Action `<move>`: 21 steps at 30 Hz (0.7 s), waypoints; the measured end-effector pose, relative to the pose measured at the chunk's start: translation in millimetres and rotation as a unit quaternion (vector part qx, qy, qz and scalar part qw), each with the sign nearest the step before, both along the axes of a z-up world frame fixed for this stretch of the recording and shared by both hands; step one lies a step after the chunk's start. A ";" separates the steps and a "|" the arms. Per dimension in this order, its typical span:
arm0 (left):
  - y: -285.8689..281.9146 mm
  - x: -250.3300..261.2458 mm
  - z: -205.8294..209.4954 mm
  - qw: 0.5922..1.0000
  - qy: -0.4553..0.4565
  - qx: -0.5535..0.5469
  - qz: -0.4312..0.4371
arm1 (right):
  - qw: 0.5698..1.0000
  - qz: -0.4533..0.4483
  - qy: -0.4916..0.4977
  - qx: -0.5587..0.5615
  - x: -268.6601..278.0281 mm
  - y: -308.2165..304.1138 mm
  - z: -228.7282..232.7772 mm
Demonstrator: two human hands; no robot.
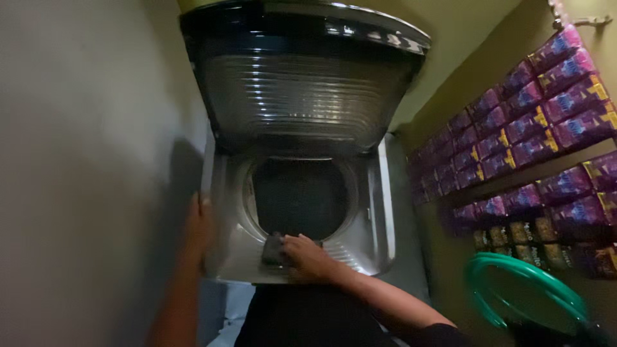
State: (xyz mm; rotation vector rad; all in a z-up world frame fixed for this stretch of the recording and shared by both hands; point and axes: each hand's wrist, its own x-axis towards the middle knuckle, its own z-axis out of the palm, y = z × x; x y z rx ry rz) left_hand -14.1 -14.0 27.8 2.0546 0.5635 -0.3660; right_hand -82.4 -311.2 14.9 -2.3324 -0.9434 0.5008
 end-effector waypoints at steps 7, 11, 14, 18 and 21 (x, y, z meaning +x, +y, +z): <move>-8.3 2.6 1.3 0.997 -0.057 0.047 -0.008 | 0.985 -0.003 0.122 -0.121 -1.4 -70.3 30.3; -5.6 -4.8 -2.0 0.999 -0.027 0.035 0.011 | 0.986 0.072 0.031 -0.150 -14.2 -72.7 -5.1; -1.1 -2.4 -8.7 0.995 -0.083 0.049 0.000 | 0.986 0.148 -0.070 -0.035 -19.3 -45.9 -44.8; -12.4 -9.6 3.3 0.989 -0.094 0.110 0.018 | 0.987 0.150 -0.035 -0.053 -13.0 -9.2 -39.6; -26.0 -29.4 30.5 0.988 -0.093 0.119 0.036 | 0.986 0.161 -0.029 -0.033 3.5 -44.6 -10.0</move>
